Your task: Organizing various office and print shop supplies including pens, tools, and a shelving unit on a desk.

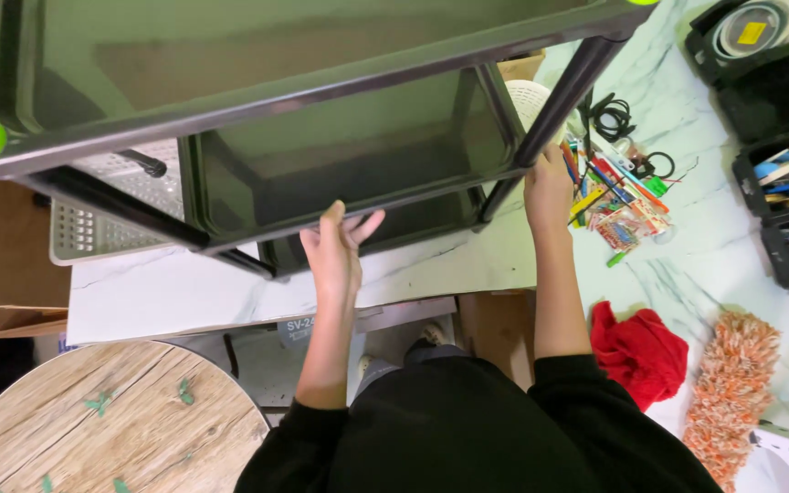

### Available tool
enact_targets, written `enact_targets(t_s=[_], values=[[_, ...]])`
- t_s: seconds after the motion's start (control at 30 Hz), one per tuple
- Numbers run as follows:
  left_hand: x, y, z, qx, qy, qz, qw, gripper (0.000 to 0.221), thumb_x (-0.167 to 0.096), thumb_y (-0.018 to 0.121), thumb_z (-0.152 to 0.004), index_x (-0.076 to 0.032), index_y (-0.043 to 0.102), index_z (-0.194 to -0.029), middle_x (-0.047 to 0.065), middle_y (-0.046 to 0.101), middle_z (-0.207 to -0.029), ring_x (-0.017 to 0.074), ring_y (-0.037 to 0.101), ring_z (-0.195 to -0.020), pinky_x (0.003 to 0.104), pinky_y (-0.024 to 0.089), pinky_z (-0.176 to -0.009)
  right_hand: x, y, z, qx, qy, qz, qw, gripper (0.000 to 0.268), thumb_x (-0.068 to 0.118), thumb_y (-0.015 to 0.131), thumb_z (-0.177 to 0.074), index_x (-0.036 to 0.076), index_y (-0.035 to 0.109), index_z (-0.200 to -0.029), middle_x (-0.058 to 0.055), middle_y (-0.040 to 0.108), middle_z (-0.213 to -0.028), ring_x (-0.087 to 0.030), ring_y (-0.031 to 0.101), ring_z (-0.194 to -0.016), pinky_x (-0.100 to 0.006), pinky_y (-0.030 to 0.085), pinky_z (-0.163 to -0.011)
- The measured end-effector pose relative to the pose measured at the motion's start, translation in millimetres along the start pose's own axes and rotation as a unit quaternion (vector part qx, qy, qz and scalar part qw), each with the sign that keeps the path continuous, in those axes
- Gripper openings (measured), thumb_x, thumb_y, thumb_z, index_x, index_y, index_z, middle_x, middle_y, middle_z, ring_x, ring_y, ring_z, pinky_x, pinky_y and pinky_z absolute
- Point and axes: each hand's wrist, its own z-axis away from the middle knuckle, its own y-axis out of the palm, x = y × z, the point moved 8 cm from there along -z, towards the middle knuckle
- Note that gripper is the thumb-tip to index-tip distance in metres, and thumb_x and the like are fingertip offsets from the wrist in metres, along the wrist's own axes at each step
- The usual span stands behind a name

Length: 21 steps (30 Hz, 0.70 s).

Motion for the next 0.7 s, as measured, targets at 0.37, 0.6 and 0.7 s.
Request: enact_targets(t_s=[0.37, 0.6, 0.7], values=[[13, -11, -90, 0.058, -0.003, -0.044, 0.997, 0.015, -0.003, 0.06, -0.105, 0.001, 0.052, -0.092, 0.009, 0.062, -0.088, 0.0315, 0.074, -0.093, 0.056, 0.064, -0.089, 4, 1, -24, -0.025, -0.036, -0.045, 0.998, 0.009, 0.002, 0.069, -0.098, 0.006, 0.069, -0.106, -0.013, 0.063, -0.106, -0.036, 0.065, -0.096, -0.046, 0.052, -0.079], [-4, 17, -97, 0.058, -0.039, -0.098, 0.993, 0.017, -0.015, 0.057, -0.101, 0.0, 0.055, -0.107, 0.013, 0.071, -0.102, 0.0315, 0.073, -0.106, 0.051, 0.06, -0.097, -5, 20, -29, -0.028, -0.026, -0.051, 0.998, 0.022, -0.003, 0.068, -0.097, 0.004, 0.063, -0.117, -0.015, 0.061, -0.127, -0.039, 0.06, -0.116, -0.045, 0.051, -0.096], [11, -5, -98, 0.126, -0.047, -0.102, 0.986, 0.03, -0.018, 0.057, -0.11, 0.011, 0.055, -0.117, 0.02, 0.07, -0.114, 0.0345, 0.07, -0.115, 0.053, 0.059, -0.107, -4, 26, -24, 0.005, -0.014, -0.05, 0.999, 0.038, -0.004, 0.069, -0.094, 0.004, 0.058, -0.129, -0.015, 0.054, -0.145, -0.041, 0.053, -0.131, -0.044, 0.048, -0.106]])
